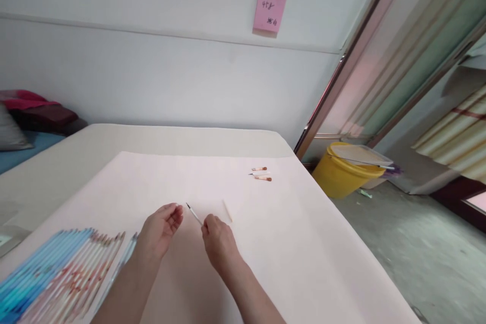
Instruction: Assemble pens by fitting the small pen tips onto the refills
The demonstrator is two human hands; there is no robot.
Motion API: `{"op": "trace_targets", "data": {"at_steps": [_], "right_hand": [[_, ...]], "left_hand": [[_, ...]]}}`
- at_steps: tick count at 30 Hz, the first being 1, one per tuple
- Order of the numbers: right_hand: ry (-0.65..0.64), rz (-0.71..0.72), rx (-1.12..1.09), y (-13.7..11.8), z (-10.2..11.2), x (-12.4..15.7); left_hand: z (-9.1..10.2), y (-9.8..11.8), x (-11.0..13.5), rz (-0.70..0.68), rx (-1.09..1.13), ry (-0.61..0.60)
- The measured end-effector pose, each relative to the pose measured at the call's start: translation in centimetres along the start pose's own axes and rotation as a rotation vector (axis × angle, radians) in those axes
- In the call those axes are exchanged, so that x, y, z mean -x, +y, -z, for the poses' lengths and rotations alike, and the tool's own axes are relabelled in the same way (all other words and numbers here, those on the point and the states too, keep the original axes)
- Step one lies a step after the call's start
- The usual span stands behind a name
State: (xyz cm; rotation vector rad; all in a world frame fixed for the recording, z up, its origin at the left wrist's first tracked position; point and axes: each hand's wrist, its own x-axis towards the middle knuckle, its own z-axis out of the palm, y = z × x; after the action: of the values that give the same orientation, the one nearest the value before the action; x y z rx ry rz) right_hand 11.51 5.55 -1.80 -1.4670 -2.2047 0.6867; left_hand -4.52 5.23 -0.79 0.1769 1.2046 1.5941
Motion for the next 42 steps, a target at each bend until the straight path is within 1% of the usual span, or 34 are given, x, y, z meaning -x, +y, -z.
{"op": "trace_targets", "data": {"at_steps": [4,9,13,18,22,25,27,29,32,36,39,42], "right_hand": [[0.011,0.060,-0.076,-0.5,0.3,0.7],[0.022,0.050,-0.081,-0.4,0.3,0.7],[0.013,0.040,-0.065,-0.4,0.7,0.7],[0.013,0.067,-0.007,-0.3,1.4,0.9],[0.031,0.096,0.050,0.3,1.8,0.9],[0.067,0.105,0.039,0.7,2.0,0.9],[0.087,0.111,0.021,0.9,2.0,1.0],[0.097,0.114,0.003,0.9,1.9,1.0],[0.102,0.108,-0.045,0.6,1.6,1.2],[0.111,0.078,-0.167,0.0,1.2,1.1],[0.137,0.049,-0.246,-0.3,1.1,1.0],[0.163,0.017,-0.338,-0.4,1.0,1.0]], "left_hand": [[-0.1,0.1,0.1,0.030,0.007,-0.056],[-0.7,0.2,0.7,0.053,0.005,-0.094],[-0.9,0.3,0.8,0.044,-0.056,-0.110],[-0.9,0.6,0.9,-0.013,-0.221,-0.165],[-0.9,1.0,1.0,-0.111,-0.448,-0.159],[-1.0,1.0,1.1,-0.168,-0.562,-0.174],[-1.1,1.0,1.2,-0.173,-0.592,-0.175],[-1.1,0.9,1.2,-0.161,-0.576,-0.174],[-1.1,0.6,1.0,-0.128,-0.470,-0.183],[-1.3,0.0,0.8,-0.094,-0.331,-0.164],[-1.6,-0.3,1.0,-0.060,-0.232,-0.177],[-1.9,-0.5,1.2,-0.038,-0.188,-0.188]]}}
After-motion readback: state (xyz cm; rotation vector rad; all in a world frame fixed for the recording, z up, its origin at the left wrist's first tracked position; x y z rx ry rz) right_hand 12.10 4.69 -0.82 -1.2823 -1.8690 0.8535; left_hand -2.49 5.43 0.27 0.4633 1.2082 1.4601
